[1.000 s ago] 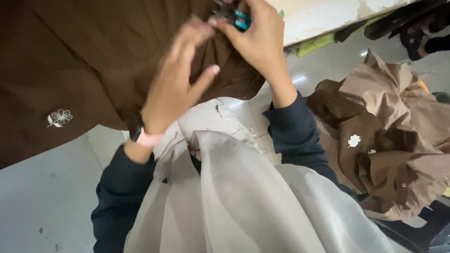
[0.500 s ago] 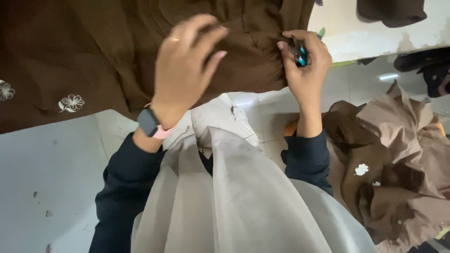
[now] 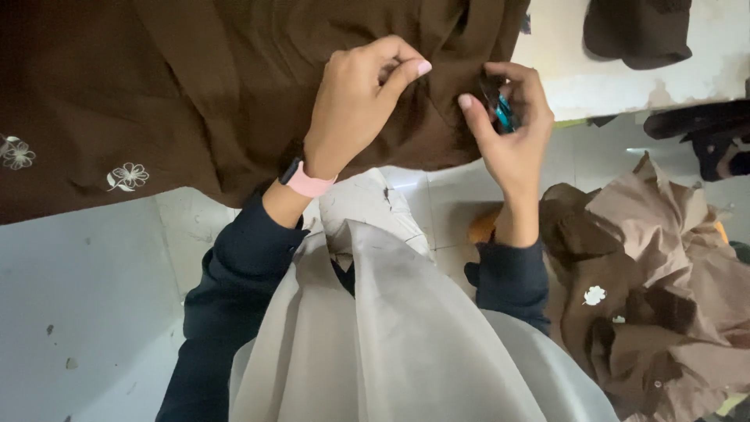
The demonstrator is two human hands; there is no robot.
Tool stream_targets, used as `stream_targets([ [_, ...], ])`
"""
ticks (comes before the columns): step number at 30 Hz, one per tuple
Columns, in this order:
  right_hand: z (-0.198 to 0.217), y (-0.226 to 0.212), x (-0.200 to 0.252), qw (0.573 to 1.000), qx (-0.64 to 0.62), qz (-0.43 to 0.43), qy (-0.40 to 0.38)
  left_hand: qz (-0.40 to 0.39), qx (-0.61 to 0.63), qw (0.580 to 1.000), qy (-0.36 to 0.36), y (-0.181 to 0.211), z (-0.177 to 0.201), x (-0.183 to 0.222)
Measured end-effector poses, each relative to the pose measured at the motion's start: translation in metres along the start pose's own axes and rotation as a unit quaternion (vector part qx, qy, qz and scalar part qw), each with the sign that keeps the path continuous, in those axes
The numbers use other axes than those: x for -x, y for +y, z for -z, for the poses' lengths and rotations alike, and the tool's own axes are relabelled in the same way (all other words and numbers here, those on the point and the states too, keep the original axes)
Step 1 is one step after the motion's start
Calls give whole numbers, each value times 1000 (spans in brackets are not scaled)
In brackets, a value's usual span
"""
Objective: Trimming loose threads from a brown garment with white floral patterns using a thread clipper.
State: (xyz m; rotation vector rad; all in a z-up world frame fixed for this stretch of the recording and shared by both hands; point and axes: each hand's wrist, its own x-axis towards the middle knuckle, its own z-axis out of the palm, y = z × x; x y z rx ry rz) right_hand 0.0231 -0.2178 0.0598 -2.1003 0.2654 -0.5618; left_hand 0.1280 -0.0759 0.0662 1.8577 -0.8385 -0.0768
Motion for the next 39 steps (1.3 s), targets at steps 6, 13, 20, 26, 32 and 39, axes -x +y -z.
stream_targets([
  [6, -4, -28, 10, 982, 181, 45, 9, 14, 73, 997, -11, 8, 11, 6],
  [13, -16, -30, 10, 861, 469, 192, 48, -30, -48, 998, 1, 9, 6, 8],
  [20, -12, -34, 12, 862, 473, 180, 38, -59, -65, 996, 9, 0, 14, 3],
  [26, -16, -24, -4, 927, 333, 173, -30, -100, 20, 995, -4, -8, 17, -5],
  [32, -12, 17, 21, 935, 295, 189, -61, -76, -65, 995, -3, -27, 15, 8],
  [39, -13, 32, 37, 945, 275, 173, -46, -166, -193, 967, -16, -31, 1, 15],
])
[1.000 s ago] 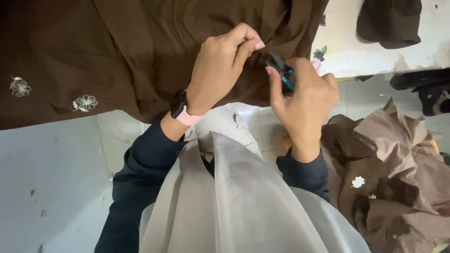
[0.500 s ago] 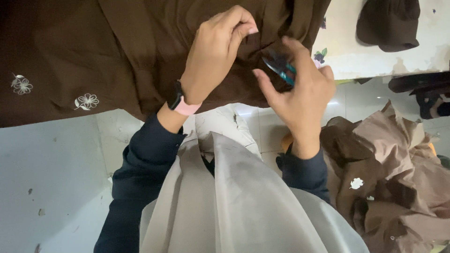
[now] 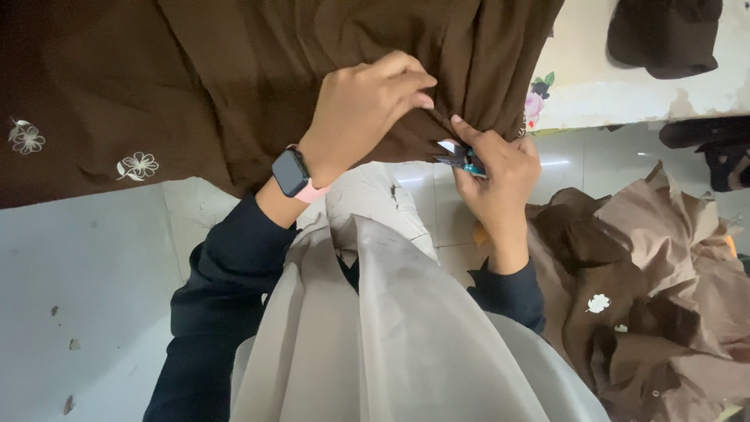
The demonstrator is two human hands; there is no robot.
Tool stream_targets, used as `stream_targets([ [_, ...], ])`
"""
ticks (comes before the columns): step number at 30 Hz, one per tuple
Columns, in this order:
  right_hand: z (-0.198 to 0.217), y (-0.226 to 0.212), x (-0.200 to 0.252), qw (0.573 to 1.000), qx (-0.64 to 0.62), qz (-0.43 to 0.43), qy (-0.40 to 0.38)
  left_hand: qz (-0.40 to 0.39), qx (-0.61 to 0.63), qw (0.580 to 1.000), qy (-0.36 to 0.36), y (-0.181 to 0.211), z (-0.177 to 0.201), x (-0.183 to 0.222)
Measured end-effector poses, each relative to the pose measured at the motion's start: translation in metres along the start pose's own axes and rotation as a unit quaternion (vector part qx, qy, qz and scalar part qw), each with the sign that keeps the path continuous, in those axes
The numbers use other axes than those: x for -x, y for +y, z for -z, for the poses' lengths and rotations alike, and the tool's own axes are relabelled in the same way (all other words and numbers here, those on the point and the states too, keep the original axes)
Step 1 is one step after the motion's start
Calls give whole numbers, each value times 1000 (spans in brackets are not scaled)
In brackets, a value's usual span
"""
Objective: Trimming loose threads from a brown garment with white floral patterns using a thread clipper.
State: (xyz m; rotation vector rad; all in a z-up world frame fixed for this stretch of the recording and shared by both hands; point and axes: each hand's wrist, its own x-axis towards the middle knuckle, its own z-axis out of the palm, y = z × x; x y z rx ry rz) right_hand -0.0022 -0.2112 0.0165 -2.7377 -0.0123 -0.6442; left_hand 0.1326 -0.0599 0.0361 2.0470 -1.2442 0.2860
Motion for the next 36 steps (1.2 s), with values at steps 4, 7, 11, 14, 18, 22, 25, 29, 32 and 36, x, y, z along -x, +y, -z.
stream_targets([
  [4, -2, -1, -1, 1000, 1, -4, 30, -42, -157, 986, 30, 2, -14, 1],
  [7, 0, -4, -2, 999, -7, -5, 34, -2, -151, 988, -6, 2, -8, 0],
  [11, 2, -5, -2, 999, -20, -6, 39, 52, -20, 998, 30, -17, 11, -6],
  [14, 1, -5, -1, 999, -38, -14, 33, 88, 75, 993, 29, -15, 27, -2],
  [18, 3, -7, -2, 998, -50, -15, 18, 33, -59, 998, 12, -17, 13, 7],
  [22, 3, -9, -2, 998, -50, -14, 32, -75, -306, 947, 66, -20, 0, 7],
  [25, 3, -9, 0, 998, -47, -20, 30, -90, -401, 909, 77, -16, 5, 5],
  [29, 4, -10, 0, 998, -53, -31, 10, 10, -99, 995, 2, -20, 15, 7],
  [32, 3, -11, 1, 997, -63, -40, 17, 67, 30, 997, 21, -12, 29, 6],
  [36, 7, -11, 1, 997, -75, -34, 11, 5, -19, 995, 101, -10, 55, 8],
])
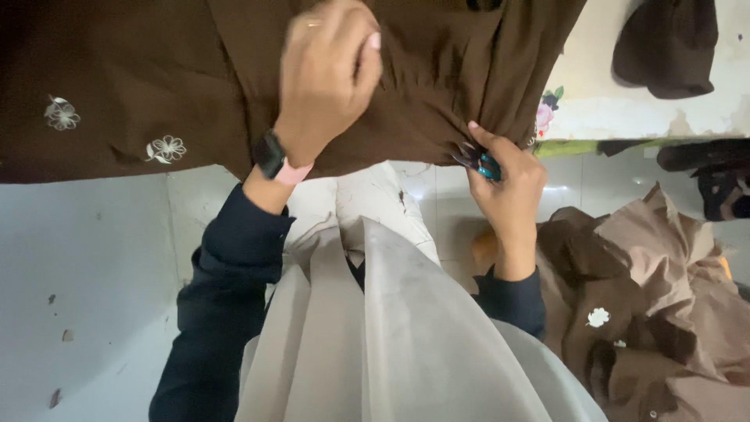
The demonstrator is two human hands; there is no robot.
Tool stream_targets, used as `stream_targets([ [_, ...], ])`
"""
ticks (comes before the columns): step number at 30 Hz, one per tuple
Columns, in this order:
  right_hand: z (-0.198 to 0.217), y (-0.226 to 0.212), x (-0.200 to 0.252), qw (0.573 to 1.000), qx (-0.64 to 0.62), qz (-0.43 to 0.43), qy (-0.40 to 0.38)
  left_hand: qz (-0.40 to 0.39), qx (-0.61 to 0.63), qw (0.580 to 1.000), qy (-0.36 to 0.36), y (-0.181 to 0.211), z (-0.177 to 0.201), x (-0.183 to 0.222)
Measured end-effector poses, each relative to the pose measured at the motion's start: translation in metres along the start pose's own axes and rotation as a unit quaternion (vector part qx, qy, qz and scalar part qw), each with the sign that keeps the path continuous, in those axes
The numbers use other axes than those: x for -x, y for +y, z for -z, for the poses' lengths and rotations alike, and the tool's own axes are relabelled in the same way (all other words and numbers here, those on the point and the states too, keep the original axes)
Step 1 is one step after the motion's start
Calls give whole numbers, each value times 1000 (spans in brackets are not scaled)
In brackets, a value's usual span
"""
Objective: Trimming loose threads from a brown garment with white floral patterns using a thread clipper.
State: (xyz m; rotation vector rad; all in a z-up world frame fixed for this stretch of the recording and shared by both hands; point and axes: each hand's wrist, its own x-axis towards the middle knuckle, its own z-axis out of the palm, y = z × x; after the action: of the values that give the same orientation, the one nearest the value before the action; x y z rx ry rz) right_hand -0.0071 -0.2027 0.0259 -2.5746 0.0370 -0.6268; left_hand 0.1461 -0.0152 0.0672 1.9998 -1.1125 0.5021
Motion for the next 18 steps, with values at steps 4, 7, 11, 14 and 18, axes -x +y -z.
stream_targets([
  [4, 12, -1, -2, 999, -10, -12, -29, 205, -271, 940, -12, -21, 34, 18],
  [7, 20, -2, 0, 999, 17, -17, -47, 363, -287, 883, -79, -45, 62, 49],
  [11, 31, -3, 0, 981, 85, -136, -112, 199, -214, 956, 36, -64, 86, 77],
  [14, 40, -30, -23, 983, -68, -126, -115, 97, -64, 992, 44, -29, 99, 74],
  [18, 19, -68, -52, 971, -209, -105, -50, 244, -91, 951, -167, 33, 81, 97],
])
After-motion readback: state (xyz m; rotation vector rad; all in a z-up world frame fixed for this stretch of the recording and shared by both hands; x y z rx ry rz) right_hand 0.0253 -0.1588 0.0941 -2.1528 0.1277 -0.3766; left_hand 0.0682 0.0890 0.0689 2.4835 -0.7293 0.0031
